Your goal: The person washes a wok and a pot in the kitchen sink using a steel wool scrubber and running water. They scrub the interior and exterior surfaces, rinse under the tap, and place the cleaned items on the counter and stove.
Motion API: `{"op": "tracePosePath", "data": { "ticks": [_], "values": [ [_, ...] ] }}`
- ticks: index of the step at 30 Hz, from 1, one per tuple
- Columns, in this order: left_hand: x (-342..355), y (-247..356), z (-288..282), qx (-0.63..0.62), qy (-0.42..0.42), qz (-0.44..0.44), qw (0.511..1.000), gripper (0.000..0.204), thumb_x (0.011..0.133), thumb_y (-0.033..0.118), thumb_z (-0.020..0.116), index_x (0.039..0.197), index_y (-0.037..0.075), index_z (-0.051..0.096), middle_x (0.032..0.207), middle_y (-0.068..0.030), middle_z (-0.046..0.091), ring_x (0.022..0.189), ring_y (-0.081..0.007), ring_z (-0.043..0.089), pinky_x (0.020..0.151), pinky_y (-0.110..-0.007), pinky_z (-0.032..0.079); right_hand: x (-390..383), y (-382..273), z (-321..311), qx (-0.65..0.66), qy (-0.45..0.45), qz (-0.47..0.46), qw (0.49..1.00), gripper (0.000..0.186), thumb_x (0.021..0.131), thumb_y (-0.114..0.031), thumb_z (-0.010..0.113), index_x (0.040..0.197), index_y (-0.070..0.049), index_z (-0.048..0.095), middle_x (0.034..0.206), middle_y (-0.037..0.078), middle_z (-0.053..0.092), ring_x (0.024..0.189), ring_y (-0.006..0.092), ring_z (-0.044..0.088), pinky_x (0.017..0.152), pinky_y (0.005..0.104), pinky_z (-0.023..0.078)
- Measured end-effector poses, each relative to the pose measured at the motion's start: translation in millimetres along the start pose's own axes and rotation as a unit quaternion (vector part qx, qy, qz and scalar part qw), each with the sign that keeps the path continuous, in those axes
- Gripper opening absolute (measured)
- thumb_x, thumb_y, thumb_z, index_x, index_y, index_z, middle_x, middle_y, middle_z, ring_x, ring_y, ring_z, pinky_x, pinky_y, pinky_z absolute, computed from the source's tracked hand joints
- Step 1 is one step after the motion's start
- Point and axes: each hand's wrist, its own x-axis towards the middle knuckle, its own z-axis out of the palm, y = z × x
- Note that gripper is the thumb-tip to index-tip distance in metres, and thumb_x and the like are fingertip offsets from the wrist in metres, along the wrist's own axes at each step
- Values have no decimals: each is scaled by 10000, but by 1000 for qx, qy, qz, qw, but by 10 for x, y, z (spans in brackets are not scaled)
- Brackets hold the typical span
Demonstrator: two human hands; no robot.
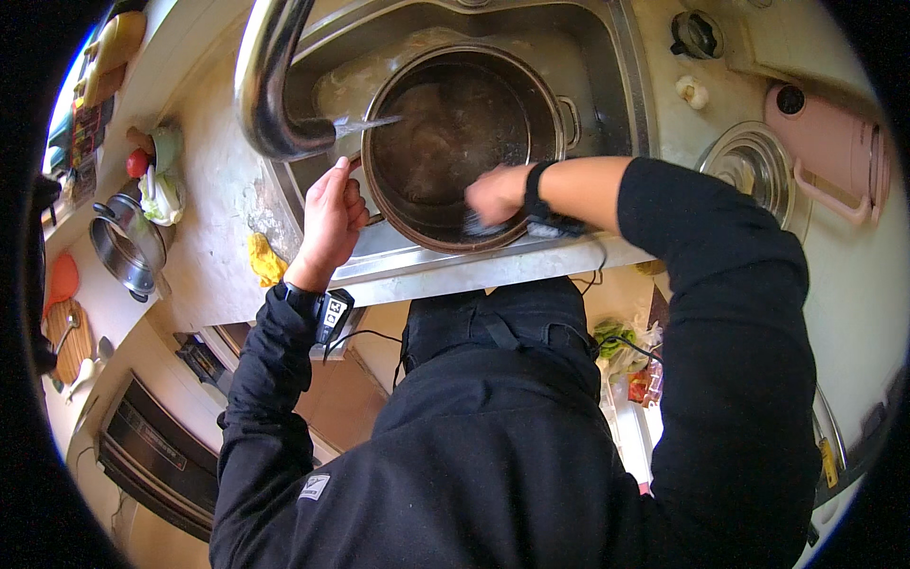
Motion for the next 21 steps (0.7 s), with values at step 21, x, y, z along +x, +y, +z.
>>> {"op": "tracePosePath", "data": {
  "ticks": [21],
  "values": [
    [20,15,-9,17,14,-17,1000,283,1042,327,504,808,174,462,585,77,294,469,-55,246,433,-232,213,607,673,-33,-73,194,198,958,243,810,-112,645,1017,-23,733,1050,198,700,1009,344,681,807,434,566]
  ]
}}
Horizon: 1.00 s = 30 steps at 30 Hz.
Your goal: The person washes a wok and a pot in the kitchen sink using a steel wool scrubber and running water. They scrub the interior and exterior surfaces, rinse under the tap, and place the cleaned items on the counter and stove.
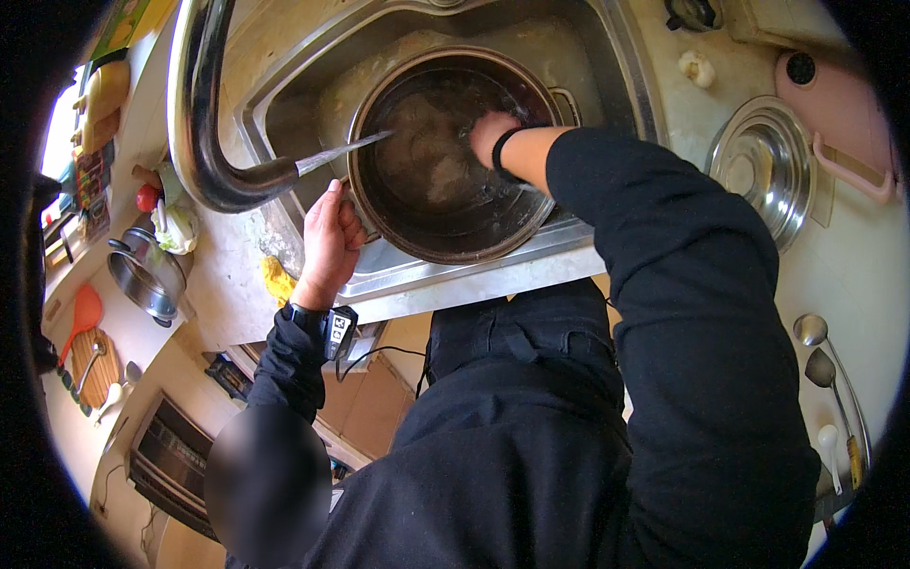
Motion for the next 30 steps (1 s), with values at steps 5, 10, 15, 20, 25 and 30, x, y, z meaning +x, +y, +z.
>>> {"op": "tracePosePath", "data": {
  "ticks": [5,10,15,20,25,30],
  "values": [
    [14,-11,6,-14,1,-5,1000,281,1042,327,506,810,173,467,574,78,283,449,-52,232,410,-233,203,72,-97,56,184,-63,119,974,271,790,-146,687,1021,-13,736,1116,236,685,1061,399,659,888,475,545],
    [-20,-46,-11,-17,12,-1,1000,279,1043,317,505,811,164,470,566,72,281,436,-57,238,400,-235,199,340,-62,-5,345,130,246,896,274,860,-141,639,1099,-26,707,1164,231,666,1062,414,650,900,461,540],
    [-17,-46,-14,-1,18,3,1000,274,1044,314,503,825,151,475,566,65,285,434,-60,245,401,-234,207,588,-410,-44,407,315,-33,856,558,845,-109,648,1372,-31,481,1306,245,540,1150,431,564,988,441,477],
    [-12,-67,-37,-7,18,7,1000,240,1044,314,501,887,135,522,569,65,293,434,-55,244,400,-234,212,210,-891,60,362,-8,-233,903,498,828,-167,676,1288,-17,560,1276,233,598,1167,387,576,995,425,467],
    [23,-107,-100,-22,10,3,1000,232,1044,317,501,912,130,537,569,70,292,434,-55,243,403,-232,213,-310,-255,172,42,-141,-111,983,320,737,-88,671,1048,-29,720,1045,187,706,1017,359,669,853,481,541],
    [39,-112,-93,-25,6,0,1000,222,1047,310,495,934,126,547,564,72,287,434,-53,242,406,-229,211,142,134,62,144,179,68,971,233,837,-52,548,1029,9,665,1031,231,658,972,417,652,821,482,552]
  ]
}}
